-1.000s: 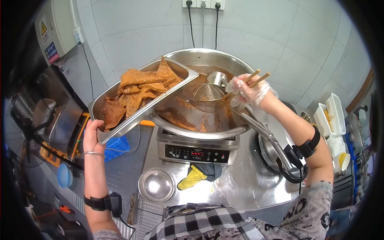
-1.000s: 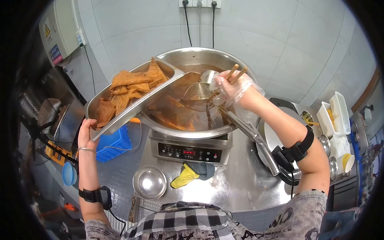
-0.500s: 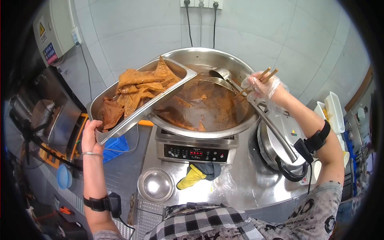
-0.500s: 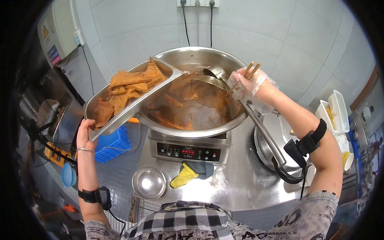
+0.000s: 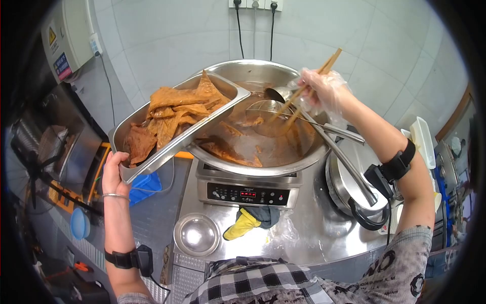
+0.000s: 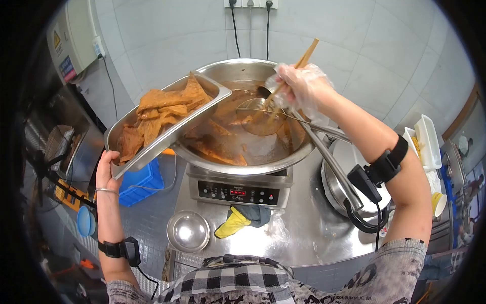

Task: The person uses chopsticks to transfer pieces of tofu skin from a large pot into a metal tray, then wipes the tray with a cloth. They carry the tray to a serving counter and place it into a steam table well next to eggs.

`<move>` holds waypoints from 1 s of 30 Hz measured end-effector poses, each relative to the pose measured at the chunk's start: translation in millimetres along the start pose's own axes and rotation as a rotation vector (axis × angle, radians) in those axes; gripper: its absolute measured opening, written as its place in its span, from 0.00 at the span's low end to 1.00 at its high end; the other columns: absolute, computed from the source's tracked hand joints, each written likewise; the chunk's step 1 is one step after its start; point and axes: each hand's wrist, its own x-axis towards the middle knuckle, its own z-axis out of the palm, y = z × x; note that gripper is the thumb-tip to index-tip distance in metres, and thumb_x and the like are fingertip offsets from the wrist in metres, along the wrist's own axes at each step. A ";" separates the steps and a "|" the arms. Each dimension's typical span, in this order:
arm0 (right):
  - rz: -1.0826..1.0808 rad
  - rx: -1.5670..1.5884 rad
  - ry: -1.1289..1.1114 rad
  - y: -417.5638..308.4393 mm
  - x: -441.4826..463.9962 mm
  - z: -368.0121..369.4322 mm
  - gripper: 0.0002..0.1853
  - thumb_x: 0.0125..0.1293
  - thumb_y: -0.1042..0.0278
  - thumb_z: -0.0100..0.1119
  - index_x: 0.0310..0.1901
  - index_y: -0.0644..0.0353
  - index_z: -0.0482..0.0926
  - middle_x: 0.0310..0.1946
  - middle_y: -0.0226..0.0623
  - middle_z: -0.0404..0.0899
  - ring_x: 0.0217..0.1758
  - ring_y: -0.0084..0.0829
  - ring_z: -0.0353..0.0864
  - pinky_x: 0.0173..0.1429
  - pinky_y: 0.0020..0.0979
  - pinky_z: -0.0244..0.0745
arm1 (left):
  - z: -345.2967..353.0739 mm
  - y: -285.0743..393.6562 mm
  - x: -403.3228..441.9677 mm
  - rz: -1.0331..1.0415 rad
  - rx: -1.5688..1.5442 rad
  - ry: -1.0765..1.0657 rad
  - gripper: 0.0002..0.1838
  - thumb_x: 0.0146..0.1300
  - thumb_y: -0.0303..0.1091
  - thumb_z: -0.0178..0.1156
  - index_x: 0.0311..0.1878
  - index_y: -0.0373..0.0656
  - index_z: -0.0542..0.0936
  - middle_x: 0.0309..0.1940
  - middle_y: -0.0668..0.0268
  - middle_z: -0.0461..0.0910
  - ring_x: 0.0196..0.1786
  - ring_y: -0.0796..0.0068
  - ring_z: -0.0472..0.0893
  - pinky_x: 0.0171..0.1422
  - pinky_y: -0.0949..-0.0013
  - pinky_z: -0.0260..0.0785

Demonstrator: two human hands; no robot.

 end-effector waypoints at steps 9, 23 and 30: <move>0.204 0.487 -0.035 18.5 26.4 101.9 0.13 0.56 0.62 0.46 0.37 0.62 0.71 0.28 0.42 0.77 0.12 0.24 0.63 0.18 0.24 0.61 | -4.5 -1.3 2.8 -0.010 -0.011 -0.042 0.09 0.46 0.20 0.46 0.33 0.40 0.68 0.32 0.64 0.71 0.32 0.74 0.73 0.34 0.73 0.69; 0.054 0.466 0.075 21.0 30.4 100.2 0.11 0.56 0.64 0.49 0.39 0.61 0.68 0.26 0.34 0.70 0.19 0.23 0.71 0.19 0.25 0.70 | 2.9 1.2 -5.9 -0.065 -0.080 -0.059 0.11 0.46 0.18 0.46 0.35 0.39 0.68 0.35 0.64 0.71 0.40 0.70 0.72 0.49 0.68 0.67; 0.048 0.163 -0.036 16.4 43.6 58.2 0.13 0.52 0.58 0.50 0.25 0.61 0.70 0.17 0.35 0.70 0.17 0.25 0.71 0.24 0.26 0.70 | -3.8 -2.1 0.8 -0.049 -0.086 -0.079 0.12 0.46 0.18 0.45 0.37 0.36 0.69 0.39 0.58 0.73 0.41 0.65 0.74 0.47 0.65 0.70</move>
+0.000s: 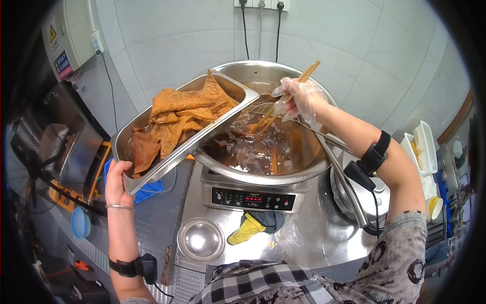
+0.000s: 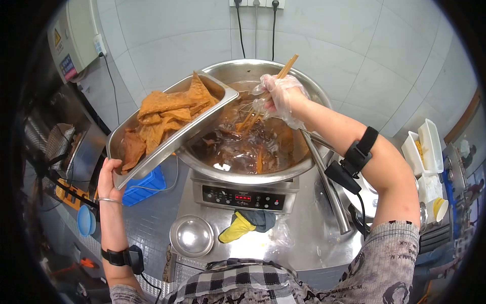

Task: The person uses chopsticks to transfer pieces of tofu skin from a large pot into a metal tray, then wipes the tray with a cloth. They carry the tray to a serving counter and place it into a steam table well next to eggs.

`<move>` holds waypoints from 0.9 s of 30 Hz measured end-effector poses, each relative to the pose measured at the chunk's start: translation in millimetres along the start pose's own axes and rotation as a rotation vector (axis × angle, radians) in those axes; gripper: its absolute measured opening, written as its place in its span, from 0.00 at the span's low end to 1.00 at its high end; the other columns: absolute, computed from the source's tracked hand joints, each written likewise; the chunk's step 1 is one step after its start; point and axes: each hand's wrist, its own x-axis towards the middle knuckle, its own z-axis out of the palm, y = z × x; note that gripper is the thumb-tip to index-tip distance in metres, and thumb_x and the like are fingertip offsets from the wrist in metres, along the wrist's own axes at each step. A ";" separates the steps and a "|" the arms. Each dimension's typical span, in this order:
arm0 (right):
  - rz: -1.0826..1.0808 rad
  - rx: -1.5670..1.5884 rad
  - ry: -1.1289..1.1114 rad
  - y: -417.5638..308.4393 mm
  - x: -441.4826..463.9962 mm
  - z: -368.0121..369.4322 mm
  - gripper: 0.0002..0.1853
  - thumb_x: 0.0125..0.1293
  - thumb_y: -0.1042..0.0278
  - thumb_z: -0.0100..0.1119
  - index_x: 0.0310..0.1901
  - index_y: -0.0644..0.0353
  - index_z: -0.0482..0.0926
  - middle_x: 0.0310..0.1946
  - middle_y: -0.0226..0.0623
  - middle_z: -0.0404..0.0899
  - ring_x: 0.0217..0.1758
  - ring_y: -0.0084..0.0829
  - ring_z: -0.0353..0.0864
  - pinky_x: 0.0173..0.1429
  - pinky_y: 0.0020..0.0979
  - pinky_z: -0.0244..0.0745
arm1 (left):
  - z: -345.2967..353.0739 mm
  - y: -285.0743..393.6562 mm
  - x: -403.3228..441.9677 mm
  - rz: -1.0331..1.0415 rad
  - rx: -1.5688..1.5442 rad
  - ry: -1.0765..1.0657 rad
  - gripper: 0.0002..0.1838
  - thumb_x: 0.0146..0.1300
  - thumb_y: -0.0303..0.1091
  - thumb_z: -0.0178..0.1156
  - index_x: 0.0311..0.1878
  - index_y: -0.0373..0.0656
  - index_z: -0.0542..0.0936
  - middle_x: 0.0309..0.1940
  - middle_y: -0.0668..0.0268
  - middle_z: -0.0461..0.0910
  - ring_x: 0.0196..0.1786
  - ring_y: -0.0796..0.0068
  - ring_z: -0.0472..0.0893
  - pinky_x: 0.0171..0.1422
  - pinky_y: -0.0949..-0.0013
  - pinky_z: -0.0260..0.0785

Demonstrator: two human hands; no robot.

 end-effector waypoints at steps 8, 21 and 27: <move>0.006 -0.159 -0.016 -30.3 7.3 -23.0 0.16 0.56 0.55 0.48 0.25 0.62 0.72 0.16 0.33 0.70 0.12 0.22 0.67 0.17 0.22 0.63 | -2.3 0.4 2.0 0.001 0.005 0.009 0.11 0.46 0.18 0.45 0.36 0.36 0.68 0.37 0.59 0.72 0.40 0.66 0.74 0.48 0.66 0.69; -0.103 -0.152 -0.474 42.9 -1.4 -21.2 0.16 0.60 0.50 0.46 0.34 0.56 0.71 0.27 0.31 0.74 0.24 0.20 0.69 0.23 0.22 0.67 | -1.5 -0.4 0.2 0.006 0.009 0.029 0.12 0.47 0.18 0.45 0.37 0.37 0.68 0.36 0.60 0.73 0.39 0.67 0.75 0.47 0.68 0.70; -0.109 -0.035 -0.259 27.9 -10.6 -21.6 0.11 0.54 0.61 0.51 0.31 0.60 0.72 0.26 0.33 0.73 0.18 0.23 0.71 0.24 0.24 0.71 | -1.3 -0.1 1.0 0.011 0.015 0.020 0.12 0.47 0.18 0.45 0.37 0.36 0.67 0.36 0.59 0.72 0.39 0.67 0.75 0.46 0.67 0.70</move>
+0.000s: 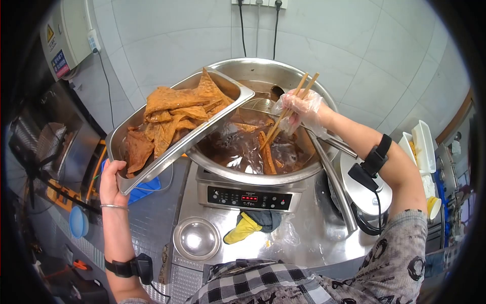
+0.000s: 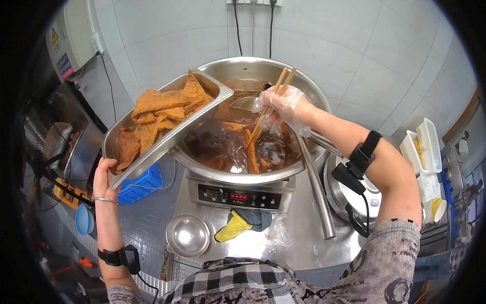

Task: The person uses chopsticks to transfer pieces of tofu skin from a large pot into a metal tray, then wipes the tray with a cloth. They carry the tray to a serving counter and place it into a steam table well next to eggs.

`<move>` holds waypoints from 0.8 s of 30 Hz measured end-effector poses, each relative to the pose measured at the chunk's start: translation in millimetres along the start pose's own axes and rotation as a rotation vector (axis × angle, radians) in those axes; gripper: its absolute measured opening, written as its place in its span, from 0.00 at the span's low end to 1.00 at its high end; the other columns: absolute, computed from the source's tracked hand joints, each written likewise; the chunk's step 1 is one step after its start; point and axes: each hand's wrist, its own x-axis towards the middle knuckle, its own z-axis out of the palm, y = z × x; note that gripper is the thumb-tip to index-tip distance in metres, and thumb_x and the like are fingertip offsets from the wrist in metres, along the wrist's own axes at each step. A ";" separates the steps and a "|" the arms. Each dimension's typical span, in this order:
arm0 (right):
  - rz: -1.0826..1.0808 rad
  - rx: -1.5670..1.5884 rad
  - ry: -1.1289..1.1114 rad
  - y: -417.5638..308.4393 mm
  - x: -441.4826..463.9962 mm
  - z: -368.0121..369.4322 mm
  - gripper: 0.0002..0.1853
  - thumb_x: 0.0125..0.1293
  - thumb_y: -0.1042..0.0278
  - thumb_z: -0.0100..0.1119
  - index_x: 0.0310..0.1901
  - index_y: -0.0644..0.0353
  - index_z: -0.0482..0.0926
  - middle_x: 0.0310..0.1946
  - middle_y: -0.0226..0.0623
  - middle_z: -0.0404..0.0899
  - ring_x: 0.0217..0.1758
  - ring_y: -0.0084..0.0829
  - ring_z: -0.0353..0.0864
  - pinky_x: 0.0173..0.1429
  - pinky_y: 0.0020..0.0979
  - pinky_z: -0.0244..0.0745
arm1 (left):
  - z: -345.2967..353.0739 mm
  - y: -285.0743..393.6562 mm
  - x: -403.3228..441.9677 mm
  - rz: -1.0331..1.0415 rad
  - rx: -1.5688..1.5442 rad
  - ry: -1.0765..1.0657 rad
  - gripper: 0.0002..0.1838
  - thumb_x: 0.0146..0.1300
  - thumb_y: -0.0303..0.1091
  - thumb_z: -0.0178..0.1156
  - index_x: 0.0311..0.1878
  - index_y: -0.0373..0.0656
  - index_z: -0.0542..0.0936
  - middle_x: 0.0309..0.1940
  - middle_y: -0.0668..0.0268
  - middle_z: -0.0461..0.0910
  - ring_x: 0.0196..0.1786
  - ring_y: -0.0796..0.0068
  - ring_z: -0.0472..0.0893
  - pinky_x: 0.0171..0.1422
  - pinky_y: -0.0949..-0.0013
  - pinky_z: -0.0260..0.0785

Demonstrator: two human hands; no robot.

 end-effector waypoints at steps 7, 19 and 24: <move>0.001 0.134 0.044 2.1 -0.1 -24.3 0.10 0.56 0.63 0.49 0.28 0.62 0.70 0.21 0.37 0.71 0.15 0.24 0.70 0.20 0.21 0.69 | 2.5 1.2 -3.0 -0.026 -0.013 -0.006 0.12 0.46 0.18 0.46 0.37 0.38 0.69 0.35 0.64 0.72 0.39 0.70 0.73 0.49 0.68 0.68; 0.050 0.522 -0.001 27.2 -15.3 -60.4 0.09 0.58 0.68 0.40 0.25 0.62 0.65 0.16 0.35 0.66 0.15 0.21 0.65 0.16 0.17 0.66 | -0.1 0.3 -0.6 -0.018 -0.025 -0.001 0.13 0.46 0.17 0.46 0.38 0.38 0.69 0.36 0.64 0.72 0.40 0.70 0.73 0.49 0.69 0.67; -0.009 0.589 0.088 4.6 -23.5 -79.8 0.08 0.59 0.68 0.40 0.26 0.61 0.66 0.16 0.34 0.65 0.16 0.21 0.65 0.16 0.18 0.66 | -0.7 0.3 2.0 -0.016 -0.017 -0.006 0.15 0.46 0.17 0.46 0.40 0.39 0.69 0.37 0.64 0.72 0.40 0.71 0.73 0.46 0.69 0.68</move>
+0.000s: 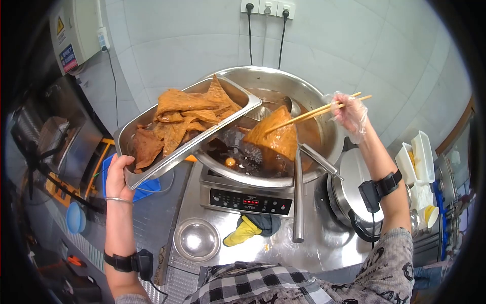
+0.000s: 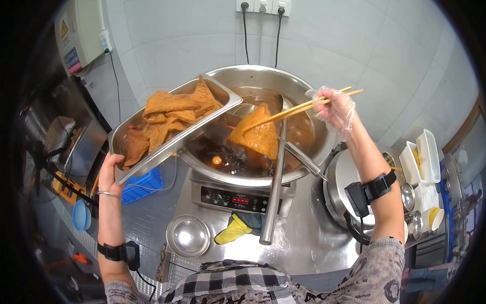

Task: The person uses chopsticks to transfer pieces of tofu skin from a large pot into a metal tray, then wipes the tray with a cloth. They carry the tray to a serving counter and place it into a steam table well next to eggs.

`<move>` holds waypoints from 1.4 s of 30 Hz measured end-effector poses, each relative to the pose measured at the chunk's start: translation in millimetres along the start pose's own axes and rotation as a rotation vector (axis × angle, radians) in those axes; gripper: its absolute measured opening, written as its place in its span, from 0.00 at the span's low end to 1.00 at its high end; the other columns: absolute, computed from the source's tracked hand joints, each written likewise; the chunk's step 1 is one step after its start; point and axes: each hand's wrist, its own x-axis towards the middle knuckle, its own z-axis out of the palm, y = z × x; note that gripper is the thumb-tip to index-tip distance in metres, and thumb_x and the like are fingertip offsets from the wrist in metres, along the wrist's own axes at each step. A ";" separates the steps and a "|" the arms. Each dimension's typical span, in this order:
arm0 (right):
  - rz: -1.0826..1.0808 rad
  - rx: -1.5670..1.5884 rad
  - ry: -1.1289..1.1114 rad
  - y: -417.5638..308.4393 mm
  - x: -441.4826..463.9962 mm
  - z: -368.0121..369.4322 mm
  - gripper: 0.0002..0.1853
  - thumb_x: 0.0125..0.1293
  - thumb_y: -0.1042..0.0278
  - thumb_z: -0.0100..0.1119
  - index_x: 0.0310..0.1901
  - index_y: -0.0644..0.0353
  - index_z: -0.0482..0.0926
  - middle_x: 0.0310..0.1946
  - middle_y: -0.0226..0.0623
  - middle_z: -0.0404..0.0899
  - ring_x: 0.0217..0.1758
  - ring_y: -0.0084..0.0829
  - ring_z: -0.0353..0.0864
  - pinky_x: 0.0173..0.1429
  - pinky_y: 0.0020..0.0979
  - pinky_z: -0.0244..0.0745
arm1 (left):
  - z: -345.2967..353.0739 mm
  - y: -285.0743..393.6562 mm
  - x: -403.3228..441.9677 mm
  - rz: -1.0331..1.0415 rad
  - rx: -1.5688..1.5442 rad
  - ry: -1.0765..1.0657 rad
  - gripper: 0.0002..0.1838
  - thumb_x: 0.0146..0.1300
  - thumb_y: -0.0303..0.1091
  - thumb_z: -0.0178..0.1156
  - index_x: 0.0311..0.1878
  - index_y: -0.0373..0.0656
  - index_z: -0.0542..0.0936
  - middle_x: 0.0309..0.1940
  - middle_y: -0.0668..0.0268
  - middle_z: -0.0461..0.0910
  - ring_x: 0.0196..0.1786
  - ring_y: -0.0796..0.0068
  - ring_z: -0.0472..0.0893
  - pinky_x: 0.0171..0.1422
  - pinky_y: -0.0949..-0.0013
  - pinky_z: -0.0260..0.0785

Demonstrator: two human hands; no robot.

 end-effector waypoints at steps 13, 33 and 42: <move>-0.108 -0.187 0.117 -2.6 25.6 10.6 0.07 0.57 0.69 0.44 0.25 0.61 0.68 0.16 0.32 0.68 0.13 0.19 0.67 0.16 0.15 0.65 | 4.1 2.3 0.0 0.045 0.014 0.012 0.13 0.46 0.17 0.45 0.38 0.37 0.68 0.34 0.62 0.72 0.38 0.71 0.74 0.44 0.70 0.68; -0.107 -0.658 0.190 16.3 16.6 108.0 0.13 0.58 0.59 0.47 0.29 0.61 0.73 0.18 0.31 0.71 0.18 0.21 0.67 0.20 0.23 0.63 | 6.5 3.8 -3.2 0.040 0.050 0.043 0.10 0.47 0.17 0.46 0.35 0.37 0.68 0.32 0.63 0.71 0.34 0.71 0.73 0.43 0.70 0.69; -0.298 -1.075 -0.014 45.5 68.6 80.3 0.08 0.51 0.68 0.51 0.29 0.62 0.75 0.21 0.33 0.72 0.22 0.23 0.69 0.24 0.23 0.65 | 16.5 4.0 -7.9 0.045 0.053 0.074 0.10 0.46 0.18 0.46 0.34 0.40 0.68 0.30 0.66 0.70 0.33 0.75 0.72 0.39 0.73 0.68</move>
